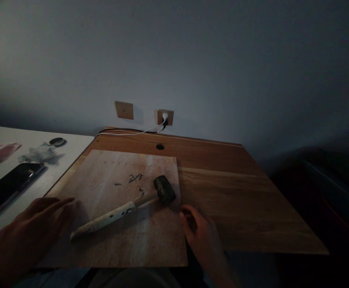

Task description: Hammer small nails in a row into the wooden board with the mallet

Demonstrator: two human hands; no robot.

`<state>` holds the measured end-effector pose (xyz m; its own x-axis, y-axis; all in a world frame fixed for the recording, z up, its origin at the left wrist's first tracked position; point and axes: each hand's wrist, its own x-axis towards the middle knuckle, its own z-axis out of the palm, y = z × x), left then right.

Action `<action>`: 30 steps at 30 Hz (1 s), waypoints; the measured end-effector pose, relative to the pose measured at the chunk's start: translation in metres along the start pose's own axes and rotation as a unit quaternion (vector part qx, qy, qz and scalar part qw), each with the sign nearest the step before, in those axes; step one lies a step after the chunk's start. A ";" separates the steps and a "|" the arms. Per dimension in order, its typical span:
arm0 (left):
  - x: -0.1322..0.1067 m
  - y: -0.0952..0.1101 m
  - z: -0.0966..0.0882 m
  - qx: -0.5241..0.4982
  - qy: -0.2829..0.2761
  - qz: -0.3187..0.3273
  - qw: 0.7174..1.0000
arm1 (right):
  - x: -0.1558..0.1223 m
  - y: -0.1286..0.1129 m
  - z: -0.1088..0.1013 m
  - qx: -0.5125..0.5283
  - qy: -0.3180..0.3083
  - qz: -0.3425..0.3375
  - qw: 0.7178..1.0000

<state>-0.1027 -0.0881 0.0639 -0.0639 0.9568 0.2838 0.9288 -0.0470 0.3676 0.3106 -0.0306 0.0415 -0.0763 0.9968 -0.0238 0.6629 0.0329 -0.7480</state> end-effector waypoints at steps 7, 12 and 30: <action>0.003 0.056 0.023 -0.003 -0.005 0.094 0.996 | -0.013 0.063 -0.064 -0.062 0.092 0.086 0.990; 0.013 0.063 0.044 -0.050 -0.030 0.094 0.994 | -0.029 0.086 -0.091 -0.084 0.121 0.116 0.982; 0.156 0.200 0.101 -0.059 -0.275 0.361 0.889 | -0.035 0.008 -0.038 -0.020 -0.103 0.018 0.994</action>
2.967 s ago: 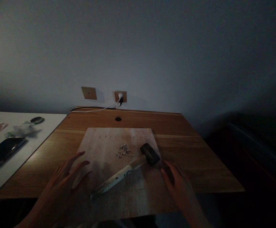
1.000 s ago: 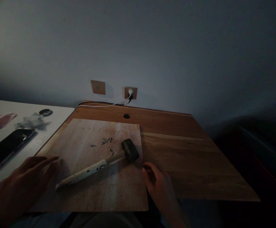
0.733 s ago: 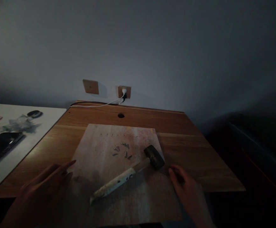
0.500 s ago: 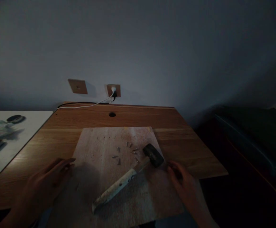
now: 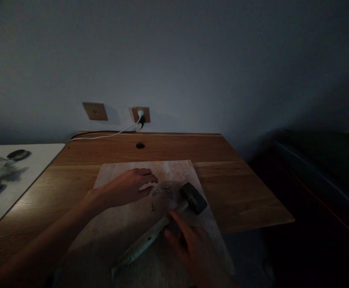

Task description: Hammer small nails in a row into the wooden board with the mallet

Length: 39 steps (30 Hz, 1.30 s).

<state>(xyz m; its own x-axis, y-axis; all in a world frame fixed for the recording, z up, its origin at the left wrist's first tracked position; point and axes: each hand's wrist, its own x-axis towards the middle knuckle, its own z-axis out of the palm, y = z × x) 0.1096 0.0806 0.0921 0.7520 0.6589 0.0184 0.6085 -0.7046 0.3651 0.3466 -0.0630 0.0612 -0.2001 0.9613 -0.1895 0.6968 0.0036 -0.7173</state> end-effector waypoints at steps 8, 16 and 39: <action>0.063 -0.015 0.015 -0.027 -0.092 0.050 0.994 | 0.011 -0.020 -0.004 0.032 -0.033 0.025 0.999; 0.070 -0.016 0.024 -0.057 -0.107 0.057 0.991 | -0.012 0.004 -0.002 0.240 0.027 0.092 0.966; 0.127 -0.035 0.061 -0.261 0.078 -0.020 0.962 | 0.016 0.024 -0.038 0.416 0.123 0.140 0.890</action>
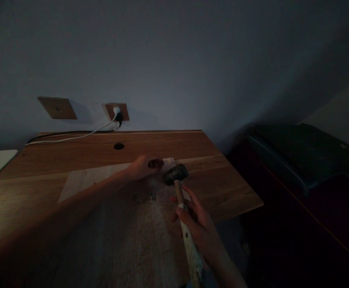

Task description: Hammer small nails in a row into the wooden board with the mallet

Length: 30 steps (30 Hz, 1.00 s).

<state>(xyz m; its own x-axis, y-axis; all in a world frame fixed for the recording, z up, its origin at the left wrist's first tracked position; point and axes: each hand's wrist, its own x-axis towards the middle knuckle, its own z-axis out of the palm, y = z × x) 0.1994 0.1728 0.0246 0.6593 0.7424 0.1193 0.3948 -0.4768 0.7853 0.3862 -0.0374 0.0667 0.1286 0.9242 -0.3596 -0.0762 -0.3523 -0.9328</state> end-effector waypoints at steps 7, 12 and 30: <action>-0.008 -0.001 0.004 0.054 0.002 0.018 0.998 | -0.004 0.009 0.002 0.022 -0.023 0.006 0.999; -0.009 -0.001 0.005 0.049 0.018 0.014 0.999 | -0.003 0.018 0.006 0.057 -0.026 0.008 0.998; -0.015 0.004 0.003 0.069 -0.013 0.037 0.997 | 0.003 -0.005 -0.006 -0.002 -0.025 0.050 0.998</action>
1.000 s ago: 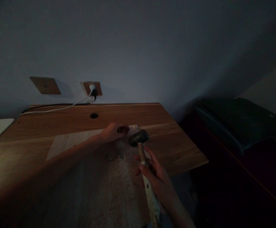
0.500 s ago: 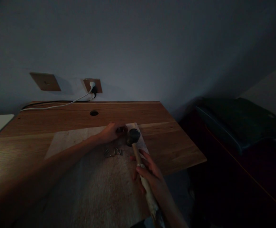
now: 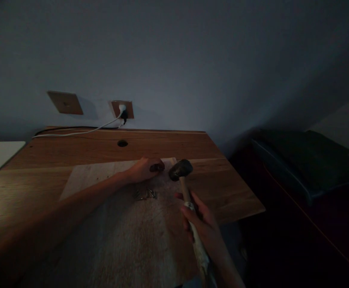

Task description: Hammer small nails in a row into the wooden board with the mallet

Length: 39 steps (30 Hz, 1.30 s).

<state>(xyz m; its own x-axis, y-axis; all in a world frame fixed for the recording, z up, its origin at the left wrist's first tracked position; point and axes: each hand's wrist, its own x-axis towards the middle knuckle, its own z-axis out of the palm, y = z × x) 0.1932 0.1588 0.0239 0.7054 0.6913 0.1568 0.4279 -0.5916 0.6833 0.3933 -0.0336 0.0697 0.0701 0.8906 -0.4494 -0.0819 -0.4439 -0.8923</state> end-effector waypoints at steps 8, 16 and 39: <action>0.000 -0.001 0.002 0.032 -0.005 0.001 0.999 | 0.013 0.007 0.003 -0.012 0.003 -0.009 1.000; 0.002 -0.003 0.003 0.008 -0.003 -0.003 1.000 | 0.013 0.008 -0.003 -0.056 0.008 -0.006 0.998; 0.003 -0.009 0.007 -0.047 0.000 -0.022 0.999 | 0.011 -0.005 0.002 -0.076 0.048 -0.078 0.993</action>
<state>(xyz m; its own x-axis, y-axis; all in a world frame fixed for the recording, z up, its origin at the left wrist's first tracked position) 0.1951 0.1638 0.0133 0.6870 0.7156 0.1264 0.4032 -0.5201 0.7530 0.3921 -0.0212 0.0693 0.1652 0.9391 -0.3015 0.0877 -0.3185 -0.9439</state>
